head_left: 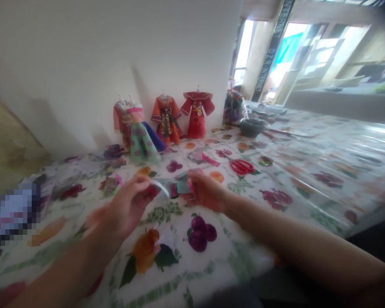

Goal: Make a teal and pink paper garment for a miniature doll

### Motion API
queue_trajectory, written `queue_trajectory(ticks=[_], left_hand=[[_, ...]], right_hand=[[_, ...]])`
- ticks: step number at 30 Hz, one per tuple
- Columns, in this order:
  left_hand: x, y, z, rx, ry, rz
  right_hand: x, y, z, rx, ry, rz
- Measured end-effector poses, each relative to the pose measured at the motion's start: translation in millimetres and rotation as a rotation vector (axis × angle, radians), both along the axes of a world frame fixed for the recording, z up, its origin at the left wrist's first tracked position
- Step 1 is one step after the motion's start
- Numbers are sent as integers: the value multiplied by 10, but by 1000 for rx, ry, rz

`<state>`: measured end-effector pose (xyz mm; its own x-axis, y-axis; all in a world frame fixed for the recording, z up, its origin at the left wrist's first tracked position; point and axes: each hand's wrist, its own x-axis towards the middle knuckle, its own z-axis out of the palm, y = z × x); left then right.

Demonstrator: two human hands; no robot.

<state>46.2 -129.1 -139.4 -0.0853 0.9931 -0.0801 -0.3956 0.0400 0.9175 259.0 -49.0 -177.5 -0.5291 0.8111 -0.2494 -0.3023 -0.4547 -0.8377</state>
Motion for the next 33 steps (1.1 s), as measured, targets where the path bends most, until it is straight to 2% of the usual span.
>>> queue_trajectory(ticks=[3, 5, 7, 8, 10, 12, 13, 16, 20, 28, 33], left_hand=[[-2, 23, -16, -13, -16, 40], [2, 35, -25, -13, -16, 51], [20, 33, -29, -3, -3, 42], [35, 24, -31, 5, 13, 32], [71, -3, -45, 33, 68, 14], [102, -38, -80, 55, 158, -3], [110, -54, -108, 57, 211, -16], [104, -87, -213, 78, 396, -59], [57, -102, -314, 124, 581, -89], [45, -88, -302, 166, 674, -41], [71, -94, -310, 124, 753, -82]], right_hand=[[31, -29, 74, 131, 15, -178], [75, -85, 163, 313, 50, -339], [111, -176, 240, 572, 20, -409], [119, -231, 262, 701, -27, -384], [107, -344, 263, 911, -148, -233], [67, -430, 220, 1067, -256, -139], [44, -456, 192, 1117, -306, -136], [-5, -474, 128, 1239, -413, -120], [-6, -459, 135, 1340, -419, -103], [36, -478, 209, 1258, -459, -149], [-5, -488, 124, 1477, -481, -168]])
